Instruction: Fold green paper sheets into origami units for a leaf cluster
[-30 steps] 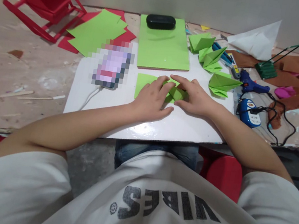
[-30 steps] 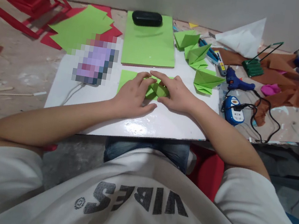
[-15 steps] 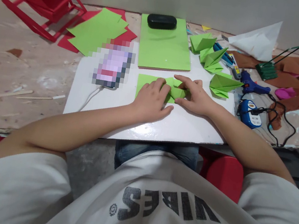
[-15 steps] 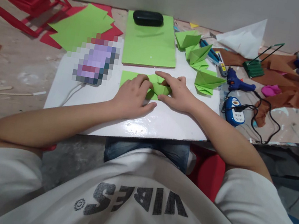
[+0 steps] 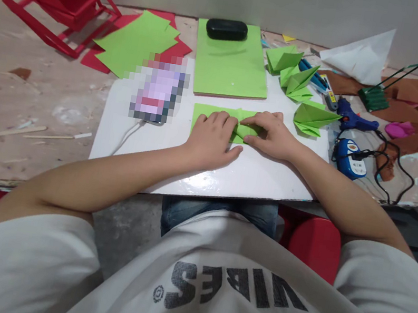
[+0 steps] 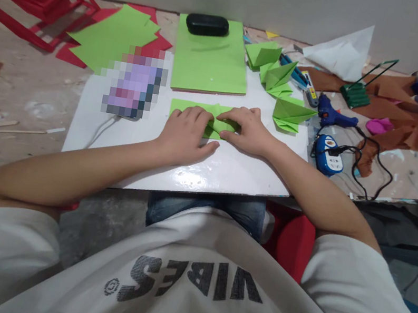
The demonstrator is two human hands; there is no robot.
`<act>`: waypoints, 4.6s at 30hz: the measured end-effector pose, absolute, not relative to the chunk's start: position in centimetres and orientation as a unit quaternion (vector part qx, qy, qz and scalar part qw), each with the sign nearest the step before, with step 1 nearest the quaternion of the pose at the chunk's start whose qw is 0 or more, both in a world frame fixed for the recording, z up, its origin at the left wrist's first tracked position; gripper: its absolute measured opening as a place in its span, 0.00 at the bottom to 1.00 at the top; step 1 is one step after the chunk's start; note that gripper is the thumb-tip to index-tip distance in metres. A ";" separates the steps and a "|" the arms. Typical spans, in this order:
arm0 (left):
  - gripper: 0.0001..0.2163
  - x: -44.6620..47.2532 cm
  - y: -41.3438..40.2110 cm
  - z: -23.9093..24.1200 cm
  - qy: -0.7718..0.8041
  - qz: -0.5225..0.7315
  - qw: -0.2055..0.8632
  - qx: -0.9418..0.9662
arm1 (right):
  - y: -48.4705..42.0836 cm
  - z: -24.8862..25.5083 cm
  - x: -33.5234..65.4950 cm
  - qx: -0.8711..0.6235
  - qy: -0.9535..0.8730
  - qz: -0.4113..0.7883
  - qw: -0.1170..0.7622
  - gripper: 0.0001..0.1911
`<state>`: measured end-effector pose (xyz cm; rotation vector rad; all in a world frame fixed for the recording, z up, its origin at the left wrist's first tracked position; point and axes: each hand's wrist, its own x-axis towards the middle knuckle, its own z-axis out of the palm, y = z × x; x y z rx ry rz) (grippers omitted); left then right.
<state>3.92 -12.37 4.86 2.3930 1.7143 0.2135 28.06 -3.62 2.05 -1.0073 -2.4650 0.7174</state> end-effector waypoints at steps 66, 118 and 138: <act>0.32 5.4 -14.2 8.0 0.469 -0.155 -0.001 0.869 | -4.8 4.1 28.6 -0.412 -0.900 0.135 0.042 0.41; 0.42 5.2 -19.4 5.0 0.336 -0.013 0.016 0.942 | -6.5 5.9 28.2 -0.422 -0.891 0.164 -0.005 0.17; 0.49 5.6 -19.1 5.3 0.386 -0.044 0.051 0.920 | -6.1 5.2 28.2 -0.436 -0.869 0.220 0.078 0.24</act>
